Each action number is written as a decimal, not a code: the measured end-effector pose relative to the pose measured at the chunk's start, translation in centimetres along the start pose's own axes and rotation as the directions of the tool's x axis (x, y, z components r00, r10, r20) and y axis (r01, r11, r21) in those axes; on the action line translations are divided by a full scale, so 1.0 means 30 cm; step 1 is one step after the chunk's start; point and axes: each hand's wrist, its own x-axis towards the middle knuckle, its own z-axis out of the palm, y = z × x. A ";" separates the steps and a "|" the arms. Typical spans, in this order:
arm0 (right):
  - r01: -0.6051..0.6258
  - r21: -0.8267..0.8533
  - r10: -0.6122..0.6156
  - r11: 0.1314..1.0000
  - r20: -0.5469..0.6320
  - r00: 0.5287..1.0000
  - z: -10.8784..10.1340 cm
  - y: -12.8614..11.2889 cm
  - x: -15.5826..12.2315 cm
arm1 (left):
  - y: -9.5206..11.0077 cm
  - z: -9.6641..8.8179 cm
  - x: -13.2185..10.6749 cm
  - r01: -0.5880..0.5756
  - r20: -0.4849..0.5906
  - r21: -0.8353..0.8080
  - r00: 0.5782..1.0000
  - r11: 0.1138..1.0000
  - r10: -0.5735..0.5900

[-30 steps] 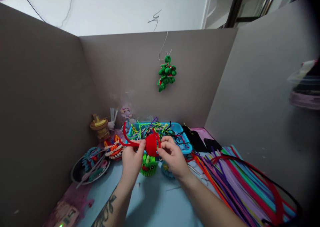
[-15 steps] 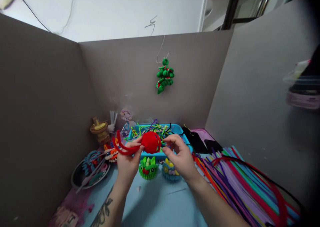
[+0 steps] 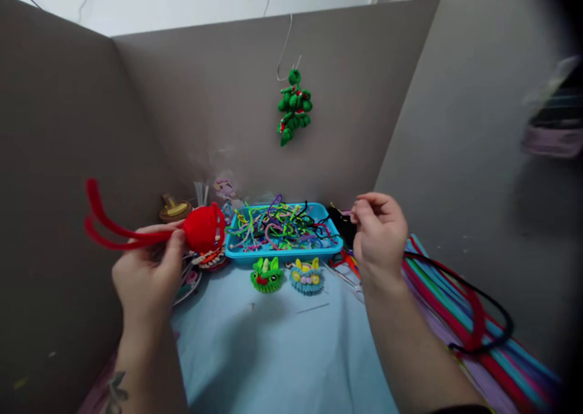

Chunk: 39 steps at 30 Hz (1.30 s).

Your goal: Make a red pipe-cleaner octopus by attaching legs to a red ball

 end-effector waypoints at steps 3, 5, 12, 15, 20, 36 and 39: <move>0.041 -0.045 -0.041 0.998 0.003 0.999 -0.034 -0.079 0.060 | 0.006 0.040 -0.038 -0.186 0.380 0.120 0.916 0.975 0.128; 0.131 -0.209 -0.117 0.969 0.081 0.990 -0.092 -0.145 0.106 | 0.010 0.088 -0.098 -0.352 0.634 0.154 0.752 0.923 0.180; 0.270 -0.931 0.170 0.246 0.316 0.933 -0.468 -0.281 0.287 | 0.026 0.189 -0.319 -0.488 0.942 0.065 0.318 0.871 0.107; 0.329 -0.942 0.444 -0.060 0.270 0.855 -0.598 -0.256 0.314 | -0.002 0.208 -0.344 -0.446 0.940 0.062 0.327 0.893 0.098; 0.340 -0.933 0.600 -0.117 0.207 0.773 -0.674 -0.134 0.253 | -0.037 0.222 -0.360 -0.385 0.934 0.029 0.338 0.922 0.112; 0.244 -0.966 0.710 0.082 0.228 0.667 -0.688 0.012 0.154 | -0.099 0.238 -0.395 -0.316 0.916 -0.067 0.356 0.946 0.184; 0.199 -0.977 0.655 0.070 0.196 0.730 -0.692 0.032 0.148 | -0.107 0.241 -0.398 -0.314 0.913 -0.071 0.362 0.947 0.188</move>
